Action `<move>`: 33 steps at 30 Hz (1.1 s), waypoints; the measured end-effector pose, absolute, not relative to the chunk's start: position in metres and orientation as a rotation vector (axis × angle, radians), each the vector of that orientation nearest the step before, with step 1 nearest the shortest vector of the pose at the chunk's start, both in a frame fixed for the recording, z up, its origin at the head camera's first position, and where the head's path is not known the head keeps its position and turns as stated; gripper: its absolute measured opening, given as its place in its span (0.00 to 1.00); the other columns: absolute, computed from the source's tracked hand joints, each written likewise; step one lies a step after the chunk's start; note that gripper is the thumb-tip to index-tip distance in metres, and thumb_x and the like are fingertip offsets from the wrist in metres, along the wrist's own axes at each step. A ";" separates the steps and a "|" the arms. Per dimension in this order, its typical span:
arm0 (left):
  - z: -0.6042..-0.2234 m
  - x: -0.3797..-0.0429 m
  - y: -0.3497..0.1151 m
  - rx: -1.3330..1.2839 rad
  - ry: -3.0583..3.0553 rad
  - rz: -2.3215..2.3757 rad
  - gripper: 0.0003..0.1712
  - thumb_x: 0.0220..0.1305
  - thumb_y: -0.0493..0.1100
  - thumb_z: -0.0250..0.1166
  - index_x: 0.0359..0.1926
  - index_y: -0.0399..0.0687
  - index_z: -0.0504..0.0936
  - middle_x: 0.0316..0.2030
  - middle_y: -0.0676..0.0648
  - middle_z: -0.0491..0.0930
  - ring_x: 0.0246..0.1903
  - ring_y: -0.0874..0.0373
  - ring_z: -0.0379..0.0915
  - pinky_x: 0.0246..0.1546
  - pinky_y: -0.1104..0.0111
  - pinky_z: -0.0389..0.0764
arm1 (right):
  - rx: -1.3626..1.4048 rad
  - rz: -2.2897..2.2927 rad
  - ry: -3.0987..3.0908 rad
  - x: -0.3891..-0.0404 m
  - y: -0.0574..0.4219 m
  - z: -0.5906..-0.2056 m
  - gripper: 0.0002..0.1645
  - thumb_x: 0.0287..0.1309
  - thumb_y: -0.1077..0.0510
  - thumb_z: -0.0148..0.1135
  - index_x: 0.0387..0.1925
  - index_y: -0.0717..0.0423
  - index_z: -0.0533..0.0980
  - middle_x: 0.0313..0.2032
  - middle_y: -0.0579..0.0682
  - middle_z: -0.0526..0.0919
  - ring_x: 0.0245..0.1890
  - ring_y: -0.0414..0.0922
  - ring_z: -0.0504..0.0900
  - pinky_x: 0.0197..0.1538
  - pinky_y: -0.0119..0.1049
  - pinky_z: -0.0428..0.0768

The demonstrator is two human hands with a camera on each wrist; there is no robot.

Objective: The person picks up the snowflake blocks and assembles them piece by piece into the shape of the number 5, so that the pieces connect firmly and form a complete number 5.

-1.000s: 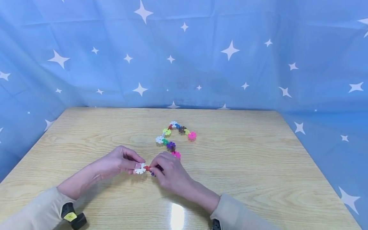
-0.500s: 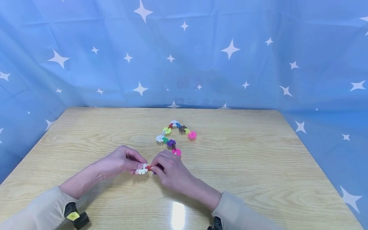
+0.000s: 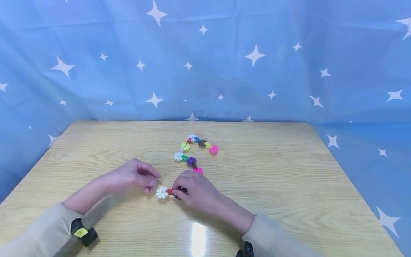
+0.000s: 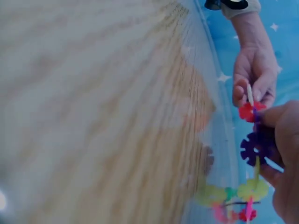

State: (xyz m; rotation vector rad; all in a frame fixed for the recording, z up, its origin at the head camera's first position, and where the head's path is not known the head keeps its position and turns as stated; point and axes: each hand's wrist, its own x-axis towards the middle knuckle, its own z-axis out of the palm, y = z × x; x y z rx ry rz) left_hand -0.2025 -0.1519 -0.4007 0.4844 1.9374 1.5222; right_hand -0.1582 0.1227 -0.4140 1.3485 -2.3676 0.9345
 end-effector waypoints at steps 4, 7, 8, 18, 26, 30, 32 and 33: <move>-0.398 -0.222 -0.153 0.440 1.971 1.566 0.23 0.63 0.32 0.69 0.57 0.24 0.78 0.42 0.34 0.85 0.38 0.49 0.85 0.47 0.58 0.86 | 1.285 0.969 -2.354 -0.159 0.134 -0.408 0.09 0.57 0.65 0.73 0.40 0.60 0.84 0.38 0.47 0.87 0.40 0.41 0.84 0.46 0.31 0.83; -0.397 -0.239 -0.149 0.439 2.006 1.602 0.24 0.63 0.32 0.68 0.59 0.24 0.77 0.45 0.33 0.84 0.42 0.46 0.85 0.49 0.58 0.85 | 1.223 0.980 -2.311 -0.162 0.143 -0.404 0.11 0.54 0.66 0.75 0.40 0.62 0.83 0.37 0.50 0.87 0.39 0.43 0.84 0.43 0.35 0.84; -0.397 -0.244 -0.147 0.432 2.016 1.613 0.25 0.63 0.32 0.68 0.59 0.25 0.77 0.45 0.33 0.84 0.43 0.45 0.85 0.49 0.58 0.85 | 1.211 0.976 -2.302 -0.162 0.146 -0.403 0.11 0.52 0.67 0.75 0.39 0.62 0.83 0.37 0.50 0.87 0.39 0.43 0.84 0.43 0.35 0.84; -0.403 -0.275 -0.110 0.414 2.189 1.579 0.19 0.66 0.33 0.69 0.56 0.28 0.82 0.42 0.38 0.84 0.37 0.52 0.84 0.43 0.62 0.87 | 1.260 0.889 -2.448 -0.148 0.166 -0.403 0.17 0.50 0.66 0.78 0.43 0.58 0.85 0.44 0.49 0.87 0.44 0.45 0.85 0.48 0.38 0.85; -0.401 -0.283 -0.082 0.337 2.414 1.512 0.20 0.66 0.40 0.72 0.55 0.34 0.84 0.42 0.40 0.85 0.33 0.52 0.83 0.37 0.64 0.85 | 1.318 0.776 -2.613 -0.143 0.172 -0.401 0.17 0.56 0.65 0.74 0.48 0.55 0.85 0.49 0.48 0.85 0.51 0.45 0.83 0.56 0.41 0.82; -0.398 -0.291 -0.073 0.343 2.420 1.515 0.25 0.65 0.41 0.73 0.61 0.36 0.81 0.49 0.39 0.81 0.36 0.49 0.82 0.39 0.63 0.86 | 1.324 0.833 -2.623 -0.142 0.167 -0.403 0.16 0.58 0.65 0.73 0.49 0.55 0.85 0.50 0.47 0.85 0.52 0.44 0.82 0.57 0.40 0.81; -0.398 -0.294 -0.070 0.348 2.397 1.523 0.27 0.65 0.41 0.73 0.62 0.36 0.80 0.51 0.39 0.80 0.36 0.50 0.82 0.40 0.63 0.86 | 1.311 0.849 -2.652 -0.141 0.165 -0.403 0.17 0.59 0.65 0.73 0.50 0.55 0.84 0.52 0.48 0.84 0.54 0.45 0.82 0.58 0.40 0.81; -0.399 -0.296 -0.068 0.353 2.391 1.522 0.27 0.64 0.40 0.74 0.62 0.36 0.80 0.51 0.39 0.81 0.35 0.51 0.82 0.39 0.63 0.86 | 1.301 0.849 -2.672 -0.140 0.164 -0.403 0.17 0.60 0.65 0.72 0.51 0.55 0.84 0.53 0.48 0.84 0.55 0.45 0.81 0.59 0.40 0.80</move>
